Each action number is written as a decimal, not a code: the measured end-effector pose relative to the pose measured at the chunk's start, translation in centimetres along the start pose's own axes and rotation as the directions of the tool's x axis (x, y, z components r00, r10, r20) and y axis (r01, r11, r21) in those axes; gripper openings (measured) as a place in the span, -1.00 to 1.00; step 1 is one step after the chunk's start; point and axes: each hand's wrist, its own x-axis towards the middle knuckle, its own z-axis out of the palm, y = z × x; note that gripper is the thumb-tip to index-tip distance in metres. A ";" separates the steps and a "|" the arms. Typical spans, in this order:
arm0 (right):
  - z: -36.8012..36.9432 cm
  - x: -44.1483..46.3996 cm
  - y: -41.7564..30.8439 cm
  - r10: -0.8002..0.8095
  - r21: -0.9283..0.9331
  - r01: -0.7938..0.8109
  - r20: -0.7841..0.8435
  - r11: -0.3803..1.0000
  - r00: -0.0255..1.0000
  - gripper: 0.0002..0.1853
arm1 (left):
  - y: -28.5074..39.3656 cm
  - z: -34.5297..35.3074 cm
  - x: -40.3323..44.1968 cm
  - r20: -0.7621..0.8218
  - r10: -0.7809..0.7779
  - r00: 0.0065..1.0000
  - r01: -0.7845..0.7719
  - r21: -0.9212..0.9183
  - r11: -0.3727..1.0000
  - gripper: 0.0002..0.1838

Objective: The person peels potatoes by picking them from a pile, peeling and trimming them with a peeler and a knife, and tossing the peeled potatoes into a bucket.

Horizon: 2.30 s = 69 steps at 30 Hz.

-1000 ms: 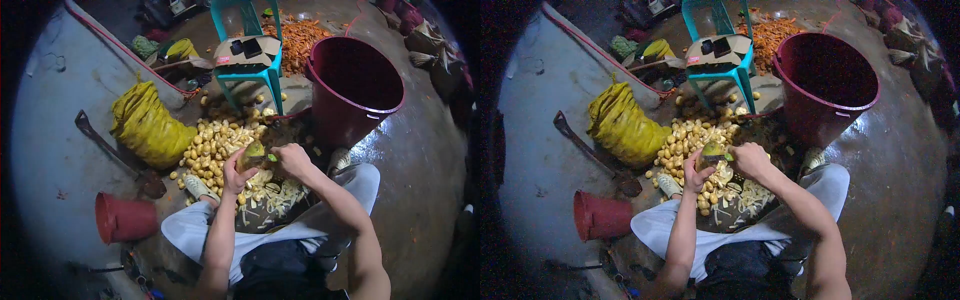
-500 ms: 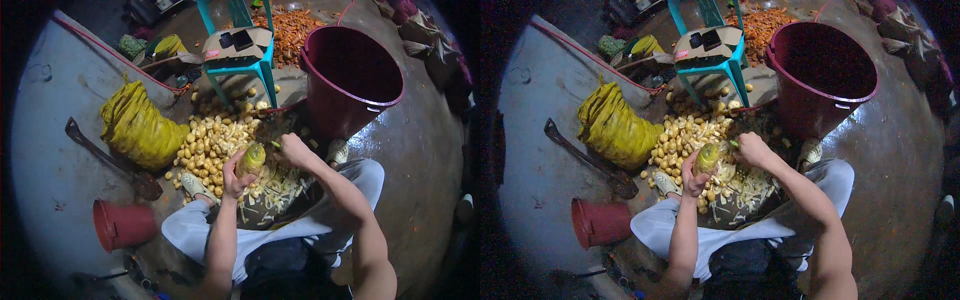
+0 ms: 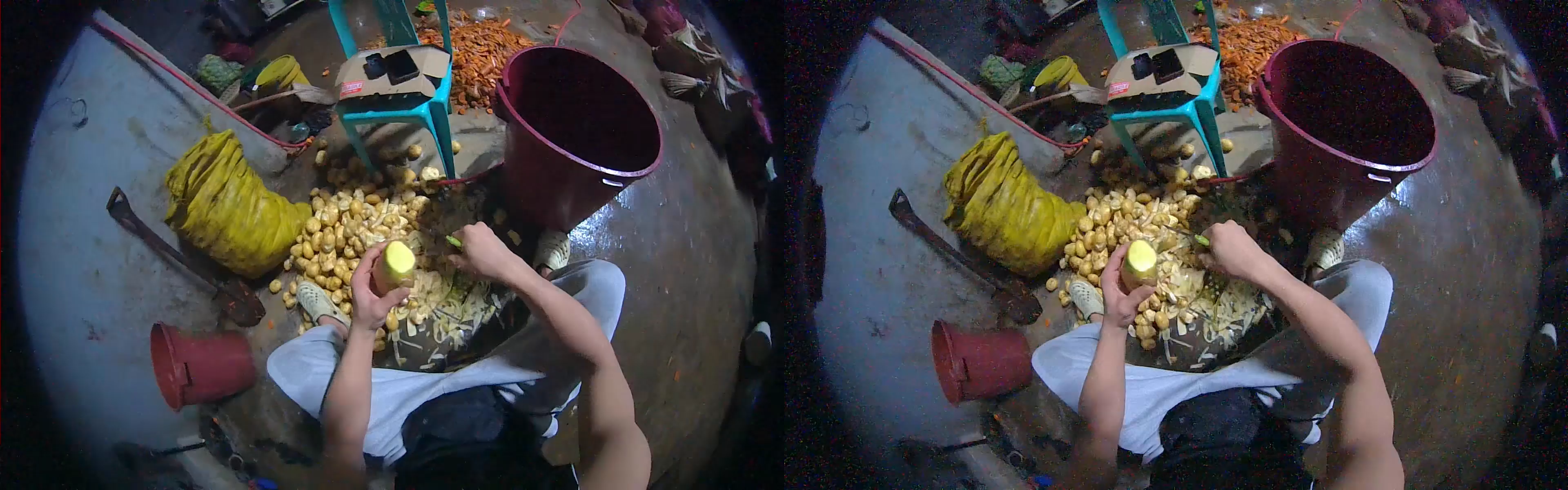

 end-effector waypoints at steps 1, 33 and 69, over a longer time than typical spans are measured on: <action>0.5 0.0 0.0 -0.006 -0.001 0.006 0.003 1.000 1.000 -0.71 | -0.3 -0.5 -0.2 -0.006 0.003 1.000 -0.003 0.002 1.000 -0.06; 4.2 0.0 -2.3 -0.118 -0.030 0.115 -0.111 0.993 0.987 -0.87 | -4.2 1.3 -1.4 -0.148 -0.176 0.973 0.039 -0.648 0.760 -0.18; 4.4 -0.1 -0.7 -0.124 0.190 0.120 0.005 0.974 0.992 -0.52 | -3.8 -2.3 -2.8 0.062 -0.422 0.904 0.300 -0.797 0.524 -0.20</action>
